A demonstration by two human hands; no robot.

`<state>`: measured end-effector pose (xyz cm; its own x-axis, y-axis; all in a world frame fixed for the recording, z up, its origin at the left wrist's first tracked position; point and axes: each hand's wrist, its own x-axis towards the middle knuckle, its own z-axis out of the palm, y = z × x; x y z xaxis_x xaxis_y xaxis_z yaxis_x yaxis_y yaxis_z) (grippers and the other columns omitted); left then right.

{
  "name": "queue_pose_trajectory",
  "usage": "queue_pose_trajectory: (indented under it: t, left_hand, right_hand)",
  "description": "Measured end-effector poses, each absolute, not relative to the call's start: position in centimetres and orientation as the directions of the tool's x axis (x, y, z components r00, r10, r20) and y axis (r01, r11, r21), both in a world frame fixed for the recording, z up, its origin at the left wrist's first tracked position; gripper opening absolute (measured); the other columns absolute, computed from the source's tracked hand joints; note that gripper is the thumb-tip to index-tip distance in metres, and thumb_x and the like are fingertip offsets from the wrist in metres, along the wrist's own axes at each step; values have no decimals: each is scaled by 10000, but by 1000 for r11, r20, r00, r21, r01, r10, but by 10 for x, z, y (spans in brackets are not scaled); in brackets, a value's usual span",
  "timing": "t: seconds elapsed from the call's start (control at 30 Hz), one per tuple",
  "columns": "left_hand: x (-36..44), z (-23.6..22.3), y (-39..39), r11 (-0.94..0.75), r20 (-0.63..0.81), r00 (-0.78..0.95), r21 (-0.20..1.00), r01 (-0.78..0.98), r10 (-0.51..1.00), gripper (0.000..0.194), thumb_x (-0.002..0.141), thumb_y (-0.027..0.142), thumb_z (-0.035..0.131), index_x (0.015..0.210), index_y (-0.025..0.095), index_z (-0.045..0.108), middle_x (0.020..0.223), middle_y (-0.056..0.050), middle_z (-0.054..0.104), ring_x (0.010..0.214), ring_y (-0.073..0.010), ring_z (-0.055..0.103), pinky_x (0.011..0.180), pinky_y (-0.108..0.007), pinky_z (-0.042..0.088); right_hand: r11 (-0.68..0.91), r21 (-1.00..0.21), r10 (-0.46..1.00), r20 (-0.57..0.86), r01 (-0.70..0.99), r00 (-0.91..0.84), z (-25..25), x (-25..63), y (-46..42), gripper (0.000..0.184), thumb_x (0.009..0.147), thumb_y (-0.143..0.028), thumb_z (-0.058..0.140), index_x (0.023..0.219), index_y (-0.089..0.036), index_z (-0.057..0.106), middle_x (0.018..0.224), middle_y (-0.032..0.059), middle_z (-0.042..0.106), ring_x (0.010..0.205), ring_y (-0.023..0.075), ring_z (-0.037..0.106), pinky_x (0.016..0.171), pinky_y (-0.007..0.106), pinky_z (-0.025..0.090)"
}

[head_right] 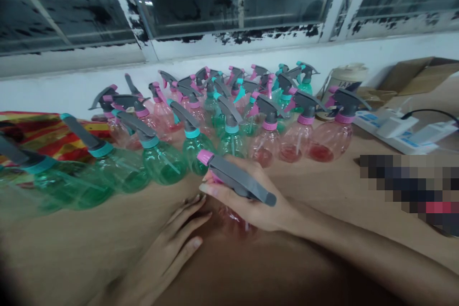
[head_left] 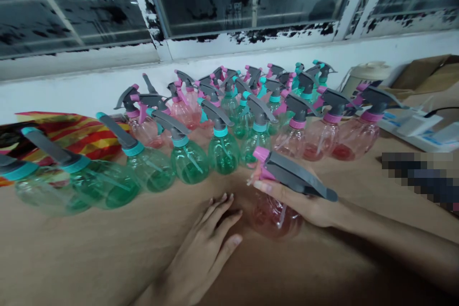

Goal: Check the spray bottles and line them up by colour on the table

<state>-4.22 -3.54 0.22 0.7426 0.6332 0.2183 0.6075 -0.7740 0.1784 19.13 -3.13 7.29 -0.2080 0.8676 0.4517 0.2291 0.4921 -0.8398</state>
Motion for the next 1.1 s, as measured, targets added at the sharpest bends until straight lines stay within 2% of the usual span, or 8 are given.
queue_pose_trajectory:
  t: [0.17,0.3,0.4,0.5,0.57,0.67,0.77,1.1]
  left_hand:
    - [-42,-1,-36,-742,222,708,183,645,671,389,1021,405,310,1356,264,451,1469,-42,406,1337,-236,387,1074,-480,359]
    - [-41,-8,-35,-721,233,684,151,677,691,426,1000,434,368,1375,243,432,1499,-56,358,1359,-260,346,1062,-463,378]
    - [-41,-10,-35,-731,229,697,131,669,679,463,988,446,398,1396,227,405,1520,-69,312,1365,-270,332,1072,-477,357]
    - [-40,-9,-35,-750,227,720,82,656,655,493,987,449,400,1413,201,383,1521,-93,305,1360,-277,340,1067,-481,360]
    - [-40,-7,-35,-753,224,727,54,656,649,497,992,445,390,1415,186,379,1521,-106,299,1359,-281,340,1060,-480,371]
    - [-40,-7,-35,-751,226,727,34,660,649,498,991,453,393,1416,194,377,1518,-104,304,1358,-278,345,1062,-478,368]
    - [-41,-9,-35,-756,236,730,29,654,641,499,988,451,405,1419,204,369,1516,-96,314,1356,-268,351,1069,-460,362]
    - [-39,-9,-33,-760,243,730,60,647,640,496,978,447,434,1398,187,397,1516,-112,308,1362,-277,335,1066,-470,367]
  right_hand:
    - [473,-834,880,429,283,-203,72,192,-31,182,844,-366,599,728,-226,591,677,-23,559,569,119,522,543,267,451]
    - [502,-820,864,463,276,-197,69,194,-31,113,828,-348,622,888,-252,623,771,-7,609,659,148,574,598,284,480]
    - [524,-795,852,490,305,-186,67,193,-32,153,832,-333,616,970,-269,603,735,-23,581,607,140,529,583,286,466]
    - [529,-771,847,510,355,-152,67,192,-33,94,836,-343,609,840,-258,571,631,-52,442,536,121,424,536,268,427]
    - [527,-762,845,517,377,-138,67,192,-33,153,839,-344,604,745,-247,532,610,-54,376,532,118,393,518,258,407]
    - [534,-765,842,519,359,-145,66,192,-33,73,836,-323,604,837,-252,587,646,-43,456,562,128,449,551,264,438]
    - [519,-788,853,504,331,-139,67,191,-33,192,827,-322,610,1009,-261,617,758,-16,583,643,156,545,629,296,486]
    - [486,-807,873,469,334,-136,67,190,-34,141,839,-350,591,927,-240,593,769,-9,601,718,175,573,668,317,483]
